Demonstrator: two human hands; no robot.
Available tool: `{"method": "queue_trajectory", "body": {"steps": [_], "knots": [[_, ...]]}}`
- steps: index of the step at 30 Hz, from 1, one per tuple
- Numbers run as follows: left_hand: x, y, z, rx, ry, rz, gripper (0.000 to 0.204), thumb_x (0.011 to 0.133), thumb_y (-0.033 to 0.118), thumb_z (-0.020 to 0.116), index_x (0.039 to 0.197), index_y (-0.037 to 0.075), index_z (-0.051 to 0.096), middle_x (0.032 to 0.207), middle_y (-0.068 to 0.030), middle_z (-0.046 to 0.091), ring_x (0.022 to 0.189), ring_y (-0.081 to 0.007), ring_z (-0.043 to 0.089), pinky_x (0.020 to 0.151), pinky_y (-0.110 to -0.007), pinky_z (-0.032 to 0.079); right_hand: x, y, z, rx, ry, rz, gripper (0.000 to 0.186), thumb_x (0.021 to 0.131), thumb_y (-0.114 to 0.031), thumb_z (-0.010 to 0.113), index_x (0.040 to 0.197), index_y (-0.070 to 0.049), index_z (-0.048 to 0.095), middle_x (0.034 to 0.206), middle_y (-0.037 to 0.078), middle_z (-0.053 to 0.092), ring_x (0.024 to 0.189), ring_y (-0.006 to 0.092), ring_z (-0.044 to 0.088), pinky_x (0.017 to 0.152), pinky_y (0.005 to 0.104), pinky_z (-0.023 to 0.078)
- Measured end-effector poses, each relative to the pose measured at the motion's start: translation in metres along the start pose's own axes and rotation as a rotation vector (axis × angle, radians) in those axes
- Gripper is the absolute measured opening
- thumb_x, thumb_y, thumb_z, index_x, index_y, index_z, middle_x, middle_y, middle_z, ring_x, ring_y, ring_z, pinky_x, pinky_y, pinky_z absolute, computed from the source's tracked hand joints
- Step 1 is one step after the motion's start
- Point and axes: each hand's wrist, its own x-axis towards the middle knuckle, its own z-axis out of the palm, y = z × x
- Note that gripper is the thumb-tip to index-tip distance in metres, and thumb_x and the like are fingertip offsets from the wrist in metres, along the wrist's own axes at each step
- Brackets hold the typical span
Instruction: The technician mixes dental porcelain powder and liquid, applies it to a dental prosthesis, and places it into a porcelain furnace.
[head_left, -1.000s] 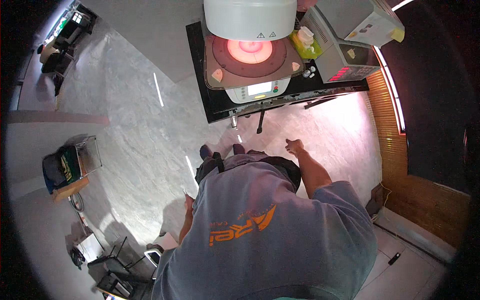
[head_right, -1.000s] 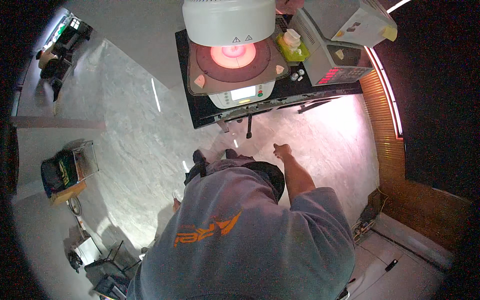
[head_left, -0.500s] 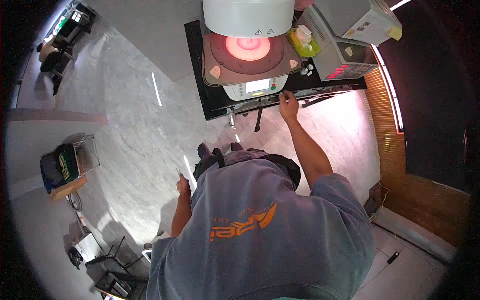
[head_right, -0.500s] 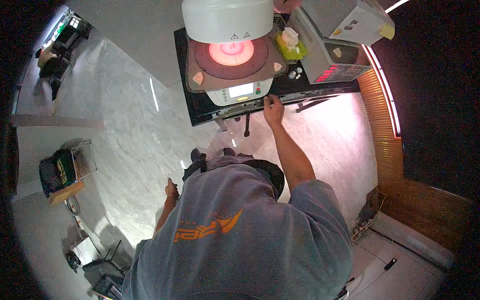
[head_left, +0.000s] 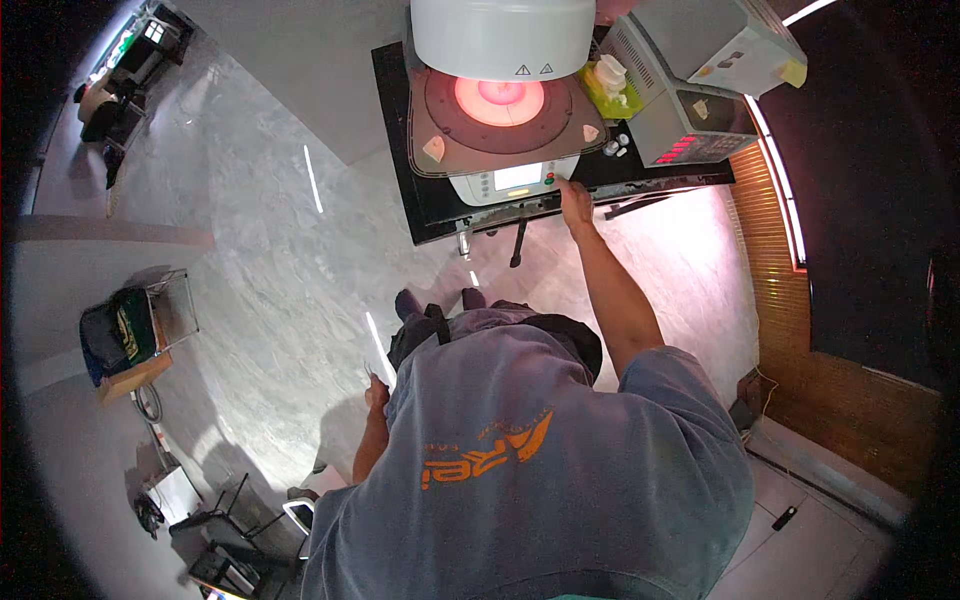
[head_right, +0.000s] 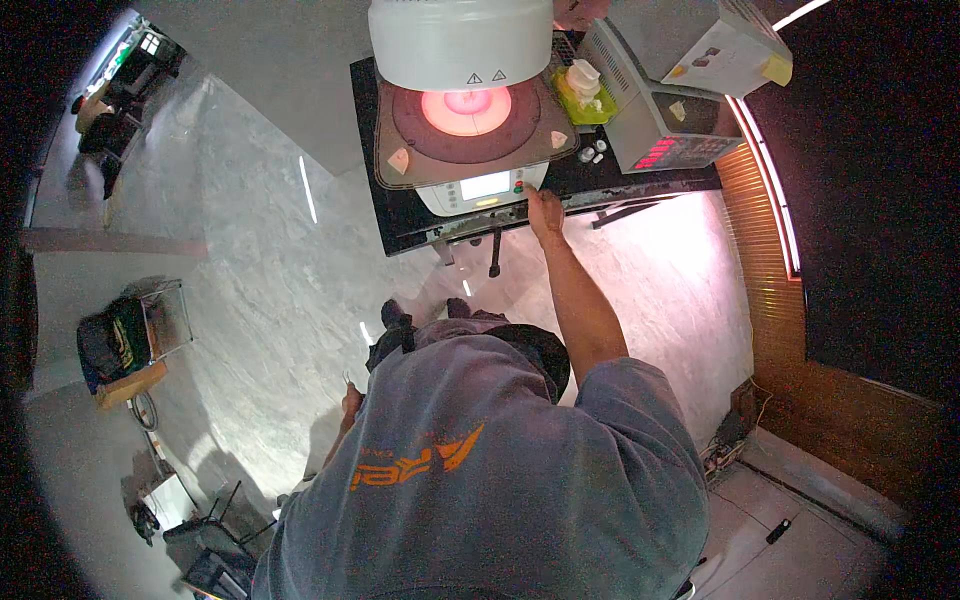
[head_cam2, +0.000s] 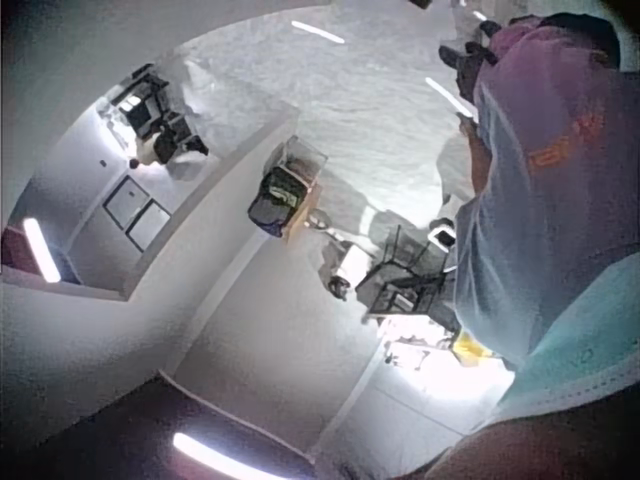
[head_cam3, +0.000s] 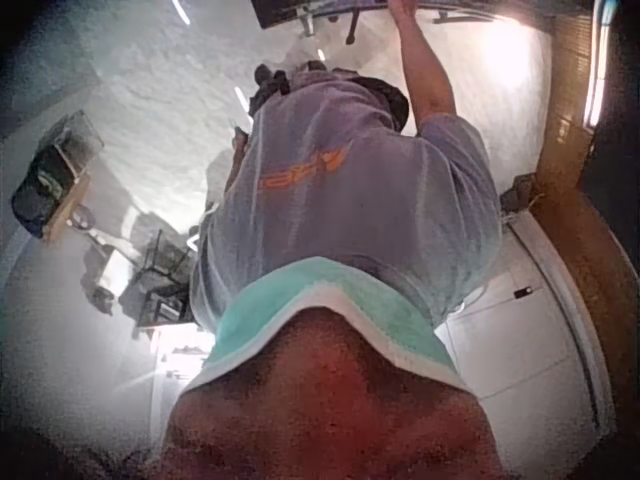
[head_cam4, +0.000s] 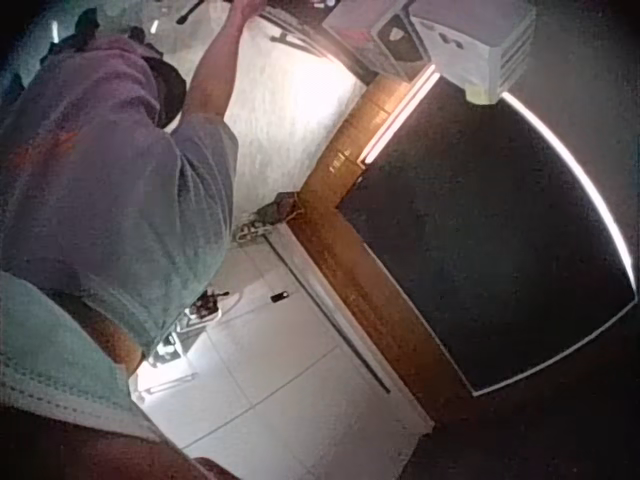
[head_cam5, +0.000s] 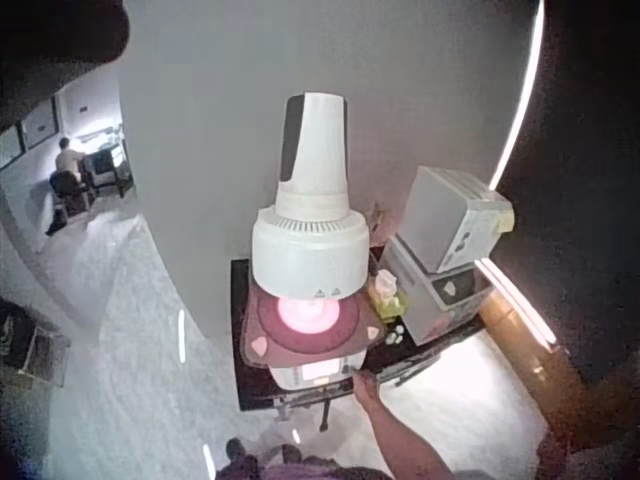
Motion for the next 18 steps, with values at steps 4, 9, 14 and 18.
{"method": "queue_trajectory", "body": {"steps": [4, 9, 14, 18], "knots": [[-0.017, 0.017, -0.015, -0.197, 0.013, 0.031, 0.083, 0.092, 0.070, 0.043, 0.091, -0.008, 0.072, 0.077, -0.0149, 0.070, 0.067, -0.0261, 0.063, 0.064, -0.041, 0.049, -0.006, -0.022, 0.003, 0.043, 0.033, 0.134, 0.068, 0.089, -0.063, 0.058, 0.098, 0.004, 0.070, 0.105, 0.027, 0.069, 0.105, 0.0400, 0.063, 0.091, 0.0448, 0.044], [-0.043, 0.060, -0.022, -0.386, 0.002, -0.069, 0.078, 0.091, 0.068, 0.048, 0.085, -0.006, 0.071, 0.057, -0.0071, 0.054, 0.048, -0.0207, 0.050, 0.048, -0.038, 0.039, 0.001, -0.012, 0.006, 0.010, 0.096, 0.182, 0.072, 0.083, -0.068, 0.063, 0.093, 0.002, 0.070, 0.102, 0.025, 0.069, 0.101, 0.0382, 0.064, 0.090, 0.0442, 0.046], [-0.030, 0.043, -0.018, -0.348, 0.024, -0.084, 0.082, 0.091, 0.071, 0.040, 0.087, -0.004, 0.074, 0.074, -0.0183, 0.068, 0.065, -0.0321, 0.065, 0.061, -0.045, 0.049, -0.008, -0.032, 0.006, 0.021, 0.074, 0.230, 0.080, 0.080, -0.074, 0.062, 0.094, 0.004, 0.071, 0.103, 0.028, 0.069, 0.102, 0.0419, 0.065, 0.091, 0.0467, 0.048], [-0.005, 0.026, -0.013, -0.149, 0.014, -0.095, 0.082, 0.094, 0.069, 0.035, 0.090, -0.003, 0.074, 0.084, -0.0219, 0.071, 0.086, -0.0368, 0.068, 0.080, -0.047, 0.050, 0.005, -0.015, 0.004, 0.009, 0.110, 0.227, 0.080, 0.079, -0.073, 0.063, 0.093, 0.005, 0.070, 0.100, 0.028, 0.069, 0.099, 0.0417, 0.064, 0.090, 0.0452, 0.047]]}}
